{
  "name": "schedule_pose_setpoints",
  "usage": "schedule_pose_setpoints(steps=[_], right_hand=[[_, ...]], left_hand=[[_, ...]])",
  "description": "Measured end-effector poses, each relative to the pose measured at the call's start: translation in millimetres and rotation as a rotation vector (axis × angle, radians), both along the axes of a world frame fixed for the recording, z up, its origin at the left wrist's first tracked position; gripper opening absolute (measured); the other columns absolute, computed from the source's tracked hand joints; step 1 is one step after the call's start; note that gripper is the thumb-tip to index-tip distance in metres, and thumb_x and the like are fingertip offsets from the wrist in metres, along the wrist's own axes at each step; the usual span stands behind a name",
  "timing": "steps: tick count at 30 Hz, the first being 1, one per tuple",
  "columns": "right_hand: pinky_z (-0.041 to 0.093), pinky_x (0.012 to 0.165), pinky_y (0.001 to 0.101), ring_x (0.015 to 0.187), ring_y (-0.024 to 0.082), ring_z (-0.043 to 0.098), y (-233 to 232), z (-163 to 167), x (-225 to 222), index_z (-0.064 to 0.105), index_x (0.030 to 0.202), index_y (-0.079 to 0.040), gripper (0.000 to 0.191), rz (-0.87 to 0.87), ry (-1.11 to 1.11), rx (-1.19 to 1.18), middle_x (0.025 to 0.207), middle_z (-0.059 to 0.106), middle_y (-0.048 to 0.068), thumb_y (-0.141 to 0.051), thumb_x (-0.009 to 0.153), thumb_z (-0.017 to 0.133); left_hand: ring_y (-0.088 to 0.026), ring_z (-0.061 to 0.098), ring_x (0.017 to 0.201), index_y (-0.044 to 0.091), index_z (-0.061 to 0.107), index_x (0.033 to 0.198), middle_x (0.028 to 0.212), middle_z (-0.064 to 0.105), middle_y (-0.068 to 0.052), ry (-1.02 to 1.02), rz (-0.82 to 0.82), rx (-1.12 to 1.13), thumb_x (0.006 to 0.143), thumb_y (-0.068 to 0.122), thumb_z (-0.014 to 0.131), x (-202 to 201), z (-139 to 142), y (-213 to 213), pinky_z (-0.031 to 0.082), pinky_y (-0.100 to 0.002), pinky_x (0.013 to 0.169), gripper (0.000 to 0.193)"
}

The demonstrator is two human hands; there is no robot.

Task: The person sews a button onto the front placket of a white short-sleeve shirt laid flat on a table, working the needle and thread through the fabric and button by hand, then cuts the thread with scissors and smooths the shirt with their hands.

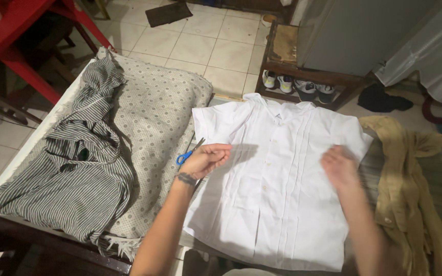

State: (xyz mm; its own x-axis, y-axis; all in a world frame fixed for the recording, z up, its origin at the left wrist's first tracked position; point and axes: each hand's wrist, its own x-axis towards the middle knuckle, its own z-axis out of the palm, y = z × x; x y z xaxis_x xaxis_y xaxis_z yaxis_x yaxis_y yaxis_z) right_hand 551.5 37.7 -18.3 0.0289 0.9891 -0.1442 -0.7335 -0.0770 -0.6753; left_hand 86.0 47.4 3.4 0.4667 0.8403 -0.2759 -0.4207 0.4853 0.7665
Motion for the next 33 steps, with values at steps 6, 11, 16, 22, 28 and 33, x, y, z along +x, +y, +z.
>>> schedule_pose_setpoints(steps=[6, 11, 16, 22, 28, 33], right_hand=[[0.042, 0.079, 0.0305, 0.085, 0.016, 0.046, -45, 13, 98, 0.054, 0.101, -0.013, 0.009, -0.359, -0.446, -0.199, 0.091, 0.049, 0.000, -0.008, 0.096, 0.059], [0.043, 0.082, 0.0311, 0.088, 0.017, 0.048, -96, 21, 155, 0.055, 0.103, -0.012, 0.010, -0.519, -0.898, -0.443, 0.094, 0.051, 0.001, -0.010, 0.095, 0.061], [0.044, 0.084, 0.0318, 0.091, 0.018, 0.050, -141, 24, 196, 0.057, 0.105, -0.012, 0.012, -0.543, -1.297, -0.714, 0.097, 0.054, 0.003, -0.012, 0.095, 0.062], [0.045, 0.087, 0.0326, 0.095, 0.019, 0.053, -171, 20, 219, 0.060, 0.108, -0.012, 0.014, -0.483, -1.484, -0.896, 0.101, 0.056, 0.004, -0.014, 0.094, 0.064], [0.046, 0.090, 0.0334, 0.099, 0.020, 0.055, -172, 20, 222, 0.062, 0.110, -0.011, 0.018, -0.428, -1.568, -0.970, 0.105, 0.059, 0.005, -0.016, 0.094, 0.066], [0.047, 0.092, 0.0340, 0.103, 0.021, 0.057, -176, 23, 221, 0.064, 0.113, -0.011, 0.021, -0.391, -1.623, -1.002, 0.108, 0.062, 0.006, -0.018, 0.093, 0.067]], left_hand=[[-0.008, 0.064, 0.069, 0.001, 0.076, 0.105, 0.085, 0.075, -0.003, 0.405, 0.066, 0.172, 0.098, 0.017, 0.069, -11, -4, 11, 0.051, -0.023, 0.064, 0.019], [-0.009, 0.064, 0.059, 0.003, 0.073, 0.095, 0.076, 0.074, -0.004, 0.677, 0.033, 0.324, 0.098, 0.020, 0.067, -37, 14, 19, 0.050, -0.024, 0.054, 0.018], [-0.012, 0.067, 0.062, 0.003, 0.073, 0.095, 0.078, 0.075, -0.007, 0.747, 0.022, 0.245, 0.098, 0.020, 0.066, -71, 26, 14, 0.047, -0.025, 0.053, 0.019], [-0.013, 0.074, 0.076, 0.003, 0.071, 0.098, 0.091, 0.078, -0.006, 0.632, 0.085, 0.109, 0.098, 0.019, 0.064, -91, 29, 8, 0.057, -0.026, 0.065, 0.017], [-0.013, 0.073, 0.079, 0.002, 0.073, 0.100, 0.097, 0.079, -0.008, 0.519, 0.205, 0.087, 0.098, 0.013, 0.063, -97, 39, 5, 0.057, -0.025, 0.070, 0.015], [-0.015, 0.072, 0.076, 0.002, 0.070, 0.101, 0.098, 0.078, -0.011, 0.443, 0.321, 0.084, 0.098, 0.009, 0.061, -100, 43, 7, 0.058, -0.027, 0.071, 0.012]])
